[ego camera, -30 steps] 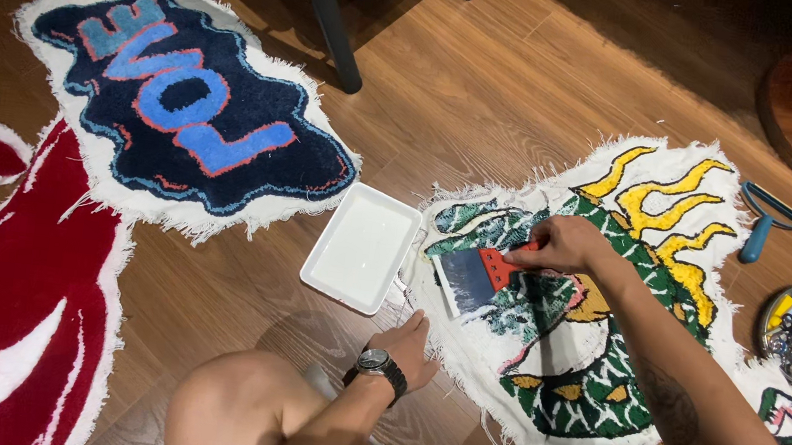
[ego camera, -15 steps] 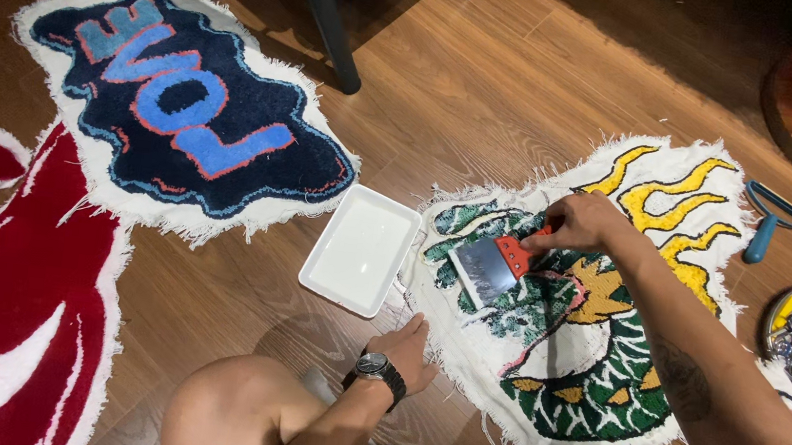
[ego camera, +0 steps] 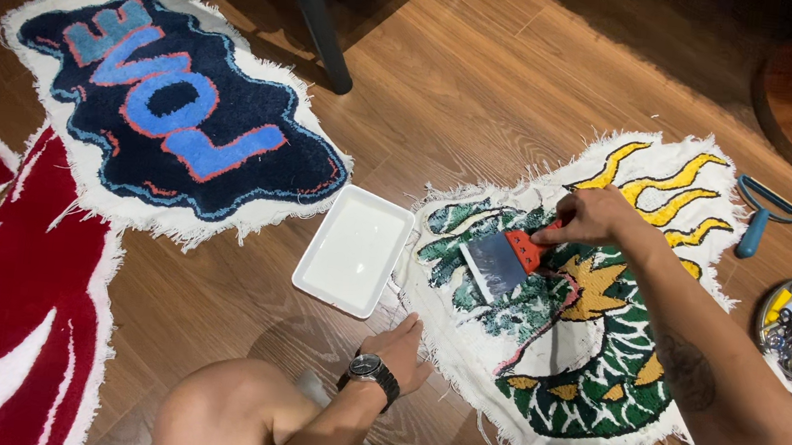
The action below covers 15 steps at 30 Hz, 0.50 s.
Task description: The person is sitting on the floor and applying white paint to a colorful rug using a paintbrush. They repeatedly dip the brush into a white tray and brush the paint onto the rug's surface.
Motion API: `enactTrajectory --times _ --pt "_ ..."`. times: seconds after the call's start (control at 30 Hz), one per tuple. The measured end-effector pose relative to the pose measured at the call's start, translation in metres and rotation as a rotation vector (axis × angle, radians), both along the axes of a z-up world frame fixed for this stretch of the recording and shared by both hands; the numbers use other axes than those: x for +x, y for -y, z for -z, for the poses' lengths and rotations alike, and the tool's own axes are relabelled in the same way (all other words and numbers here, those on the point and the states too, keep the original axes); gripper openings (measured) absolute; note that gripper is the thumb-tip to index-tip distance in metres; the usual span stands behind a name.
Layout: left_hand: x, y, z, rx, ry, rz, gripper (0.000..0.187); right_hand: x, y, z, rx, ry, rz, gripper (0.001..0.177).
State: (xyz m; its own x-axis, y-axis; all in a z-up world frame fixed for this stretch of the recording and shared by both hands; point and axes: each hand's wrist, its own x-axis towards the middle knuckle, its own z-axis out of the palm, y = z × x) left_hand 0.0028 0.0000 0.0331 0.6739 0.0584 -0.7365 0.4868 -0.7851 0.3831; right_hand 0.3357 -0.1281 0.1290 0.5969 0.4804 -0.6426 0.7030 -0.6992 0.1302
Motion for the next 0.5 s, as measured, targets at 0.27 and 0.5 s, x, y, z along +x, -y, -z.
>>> enactTrajectory --times 0.27,0.5 --pt "0.005 -0.002 0.026 0.123 0.158 -0.06 0.083 -0.009 -0.019 0.052 0.204 -0.049 -0.081 0.067" --pt "0.005 0.003 0.018 0.198 0.021 0.063 0.081 0.007 -0.017 0.022 0.054 -0.002 -0.06 0.074"
